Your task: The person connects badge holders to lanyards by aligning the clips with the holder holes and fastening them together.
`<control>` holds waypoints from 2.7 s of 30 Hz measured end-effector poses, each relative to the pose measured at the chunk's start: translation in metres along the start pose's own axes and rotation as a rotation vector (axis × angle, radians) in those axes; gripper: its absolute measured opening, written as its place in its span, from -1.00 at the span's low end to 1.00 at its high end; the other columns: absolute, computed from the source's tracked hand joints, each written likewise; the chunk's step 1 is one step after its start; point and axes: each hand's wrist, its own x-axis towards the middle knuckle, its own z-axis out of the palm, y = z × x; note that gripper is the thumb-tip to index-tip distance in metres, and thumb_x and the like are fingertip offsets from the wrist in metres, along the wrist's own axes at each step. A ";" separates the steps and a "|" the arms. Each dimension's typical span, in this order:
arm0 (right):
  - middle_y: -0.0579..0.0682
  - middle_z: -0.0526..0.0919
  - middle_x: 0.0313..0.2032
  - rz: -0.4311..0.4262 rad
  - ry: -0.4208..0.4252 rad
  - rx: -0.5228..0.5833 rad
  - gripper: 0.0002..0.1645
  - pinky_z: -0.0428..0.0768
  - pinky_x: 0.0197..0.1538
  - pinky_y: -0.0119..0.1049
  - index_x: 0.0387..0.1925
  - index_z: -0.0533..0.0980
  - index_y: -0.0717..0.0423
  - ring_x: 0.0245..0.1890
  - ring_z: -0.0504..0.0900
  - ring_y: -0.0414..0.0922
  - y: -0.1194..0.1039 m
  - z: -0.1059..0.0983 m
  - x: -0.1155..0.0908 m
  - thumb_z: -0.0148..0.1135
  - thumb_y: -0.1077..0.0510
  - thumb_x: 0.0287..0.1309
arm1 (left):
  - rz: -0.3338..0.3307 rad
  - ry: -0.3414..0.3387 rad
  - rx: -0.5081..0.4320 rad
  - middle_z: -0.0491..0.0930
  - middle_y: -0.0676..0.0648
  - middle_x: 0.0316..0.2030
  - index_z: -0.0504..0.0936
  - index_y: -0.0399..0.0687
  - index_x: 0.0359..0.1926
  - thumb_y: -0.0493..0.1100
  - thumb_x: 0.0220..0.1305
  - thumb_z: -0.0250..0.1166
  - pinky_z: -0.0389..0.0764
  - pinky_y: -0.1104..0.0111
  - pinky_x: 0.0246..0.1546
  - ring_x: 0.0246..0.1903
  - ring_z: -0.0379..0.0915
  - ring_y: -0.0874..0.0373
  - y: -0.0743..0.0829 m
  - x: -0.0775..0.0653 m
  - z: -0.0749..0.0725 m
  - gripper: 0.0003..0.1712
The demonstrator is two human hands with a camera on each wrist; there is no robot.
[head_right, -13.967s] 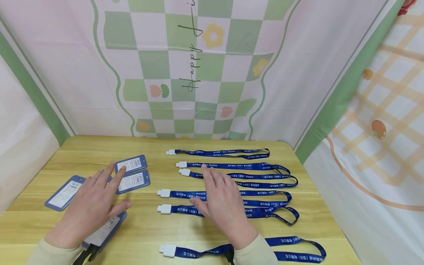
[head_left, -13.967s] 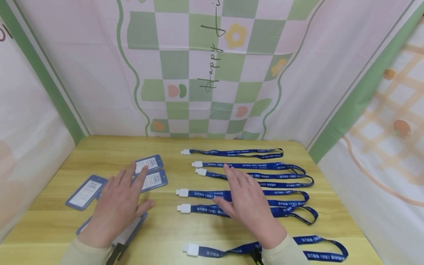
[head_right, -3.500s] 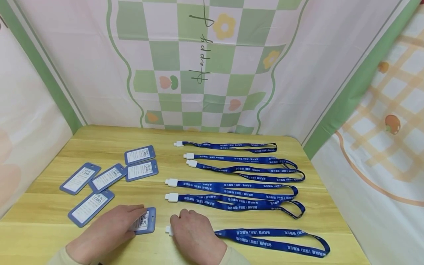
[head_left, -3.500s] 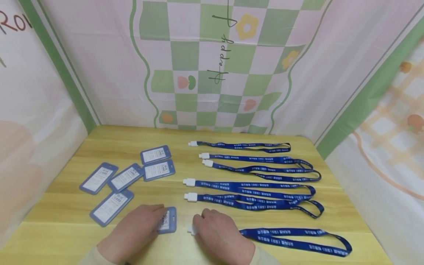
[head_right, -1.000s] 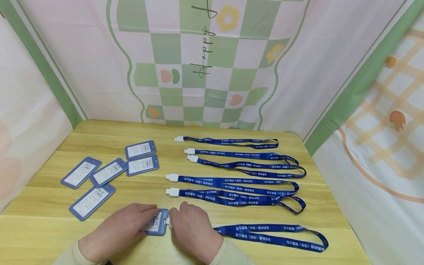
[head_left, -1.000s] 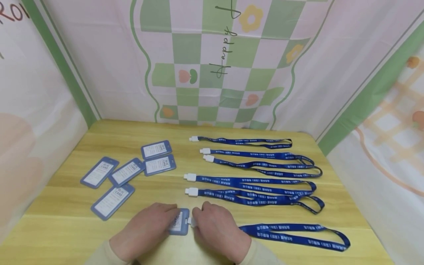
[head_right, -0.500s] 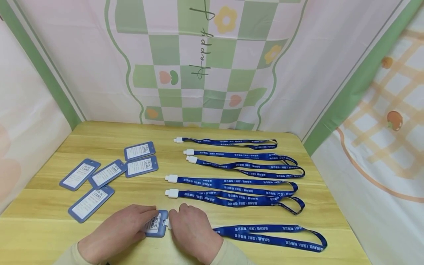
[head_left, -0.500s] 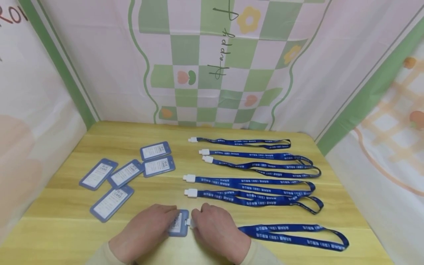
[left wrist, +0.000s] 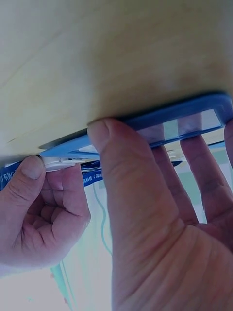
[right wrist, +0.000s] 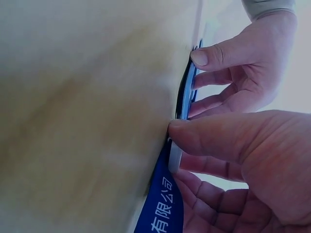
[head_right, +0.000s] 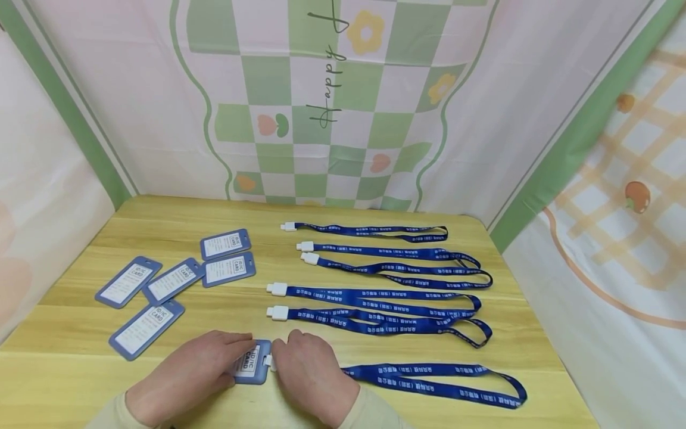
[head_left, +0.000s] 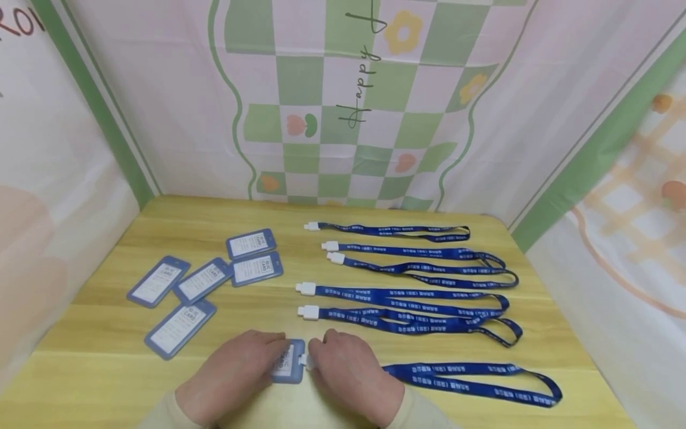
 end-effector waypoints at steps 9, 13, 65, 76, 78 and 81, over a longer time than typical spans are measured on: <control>-0.10 0.53 -0.46 -0.007 -0.016 0.000 -0.87 0.47 -0.43 -0.38 -0.16 0.64 0.02 -0.50 0.36 -0.23 -0.002 0.000 0.002 0.31 0.07 0.36 | -0.017 -0.027 -0.030 0.76 -0.01 0.04 0.70 -0.02 0.18 -0.13 0.25 0.46 0.76 0.13 0.01 -0.05 0.70 0.06 -0.001 0.000 -0.001 -0.54; -0.10 0.52 -0.48 -0.009 -0.004 -0.001 -0.89 0.46 -0.45 -0.38 -0.18 0.64 0.02 -0.51 0.35 -0.23 -0.002 0.001 0.003 0.31 0.09 0.35 | -0.019 -0.033 -0.037 0.76 0.00 0.04 0.69 -0.01 0.20 -0.12 0.27 0.46 0.76 0.13 0.01 -0.05 0.70 0.07 -0.001 0.000 -0.001 -0.53; -0.12 0.52 -0.46 0.010 -0.034 0.086 -0.87 0.44 -0.47 -0.41 -0.20 0.64 0.01 -0.50 0.37 -0.26 0.000 0.002 0.002 0.27 0.05 0.37 | -0.010 -0.056 -0.051 0.76 0.02 0.05 0.68 0.05 0.23 -0.16 0.25 0.45 0.75 0.11 0.05 -0.02 0.70 0.08 -0.001 -0.003 -0.001 -0.49; -0.14 0.52 -0.42 0.036 -0.094 0.106 -0.85 0.49 -0.42 -0.39 -0.15 0.64 -0.02 -0.47 0.38 -0.26 -0.001 0.001 -0.001 0.26 0.02 0.38 | -0.010 -0.058 -0.053 0.75 0.00 0.06 0.67 0.03 0.24 -0.14 0.22 0.48 0.75 0.13 0.04 -0.02 0.69 0.06 0.002 -0.008 0.002 -0.47; -0.14 0.52 -0.42 0.038 -0.101 0.112 -0.84 0.51 -0.39 -0.40 -0.14 0.64 -0.02 -0.47 0.38 -0.26 -0.001 0.001 -0.001 0.25 0.02 0.38 | -0.009 -0.055 -0.060 0.75 0.00 0.07 0.67 0.02 0.25 -0.14 0.23 0.48 0.74 0.12 0.05 -0.01 0.69 0.06 0.003 -0.009 0.002 -0.46; -0.15 0.53 -0.42 0.045 -0.108 0.120 -0.83 0.53 -0.37 -0.40 -0.13 0.65 -0.01 -0.46 0.38 -0.27 -0.002 0.001 -0.001 0.25 0.02 0.38 | -0.021 -0.072 -0.081 0.74 0.00 0.08 0.66 0.03 0.27 -0.14 0.25 0.46 0.74 0.12 0.08 0.02 0.68 0.06 0.004 -0.010 0.001 -0.46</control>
